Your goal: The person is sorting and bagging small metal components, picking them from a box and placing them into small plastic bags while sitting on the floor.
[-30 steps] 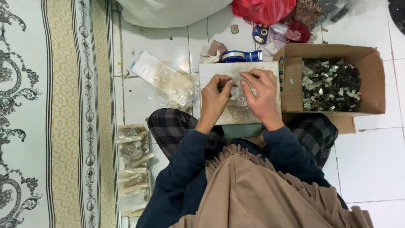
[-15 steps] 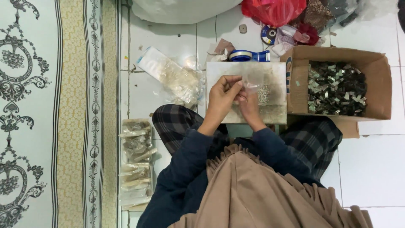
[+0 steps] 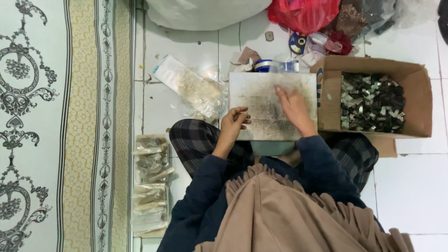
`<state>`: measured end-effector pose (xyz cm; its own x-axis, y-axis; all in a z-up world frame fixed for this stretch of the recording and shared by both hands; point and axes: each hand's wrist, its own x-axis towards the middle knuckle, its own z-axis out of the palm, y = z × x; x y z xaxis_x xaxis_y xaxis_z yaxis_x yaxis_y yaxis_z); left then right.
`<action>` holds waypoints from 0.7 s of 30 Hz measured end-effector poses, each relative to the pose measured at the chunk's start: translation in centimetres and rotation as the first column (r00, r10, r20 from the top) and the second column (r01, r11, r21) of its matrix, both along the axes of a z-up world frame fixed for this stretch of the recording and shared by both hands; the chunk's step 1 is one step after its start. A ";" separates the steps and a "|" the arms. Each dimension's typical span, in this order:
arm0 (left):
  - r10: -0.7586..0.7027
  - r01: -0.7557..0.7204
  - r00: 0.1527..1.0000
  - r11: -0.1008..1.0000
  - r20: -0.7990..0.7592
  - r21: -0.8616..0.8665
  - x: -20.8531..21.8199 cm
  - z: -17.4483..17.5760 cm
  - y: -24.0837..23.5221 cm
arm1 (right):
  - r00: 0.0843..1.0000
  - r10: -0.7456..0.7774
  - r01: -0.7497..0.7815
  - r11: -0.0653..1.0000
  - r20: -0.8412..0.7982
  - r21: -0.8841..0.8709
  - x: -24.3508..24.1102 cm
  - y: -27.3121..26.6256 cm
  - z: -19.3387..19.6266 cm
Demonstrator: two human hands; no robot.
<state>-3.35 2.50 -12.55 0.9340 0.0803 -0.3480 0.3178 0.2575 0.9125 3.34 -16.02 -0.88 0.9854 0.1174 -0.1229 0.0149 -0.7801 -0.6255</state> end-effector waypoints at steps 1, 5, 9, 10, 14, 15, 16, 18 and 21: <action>0.007 -0.007 1.000 1.000 0.002 0.000 0.2 -0.1 -0.2 | 1.000 0.007 -0.007 1.000 0.002 0.000 0.4 -0.8 -0.2; -0.059 0.040 0.989 0.990 -0.137 -0.136 -0.1 -0.4 -0.9 | 1.000 -0.002 0.001 0.958 0.002 0.286 0.6 -2.5 1.0; -0.178 0.066 0.972 0.835 -0.154 -0.547 0.7 -2.7 -3.2 | 0.997 0.070 -0.033 0.802 -0.040 0.596 0.3 -2.7 3.5; -0.175 0.063 0.972 0.834 -0.155 -0.548 0.7 -2.7 -3.7 | 0.996 0.073 -0.035 0.803 -0.041 0.595 0.4 -2.9 3.6; -0.196 0.053 0.971 0.733 -0.136 -0.678 0.7 -2.0 -5.9 | 1.000 0.007 0.002 0.830 -0.014 0.558 0.4 -3.6 3.9; -0.178 0.020 0.973 0.704 -0.149 -0.710 0.7 -1.8 -6.4 | 0.996 -0.089 0.076 0.866 0.002 0.495 0.3 -3.7 4.0; -0.180 0.020 0.972 0.703 -0.151 -0.711 0.5 -1.9 -6.7 | 0.996 -0.090 0.079 0.866 0.000 0.493 0.2 -3.5 4.3; -0.195 0.001 0.961 0.713 -0.197 -0.702 0.2 -2.1 -7.2 | 0.998 -0.050 0.026 0.826 0.027 0.563 0.4 -2.9 5.1; -0.152 -0.037 0.964 0.735 -0.217 -0.677 -0.1 -1.0 -7.1 | 1.000 -0.021 0.023 0.802 -0.012 0.596 0.9 -3.5 4.2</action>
<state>-3.44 -4.60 -13.54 0.8066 -0.3123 -0.5019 0.5362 0.7440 0.3987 4.24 -19.56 3.31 0.9883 0.1473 -0.0400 -0.0015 -0.2532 -0.9674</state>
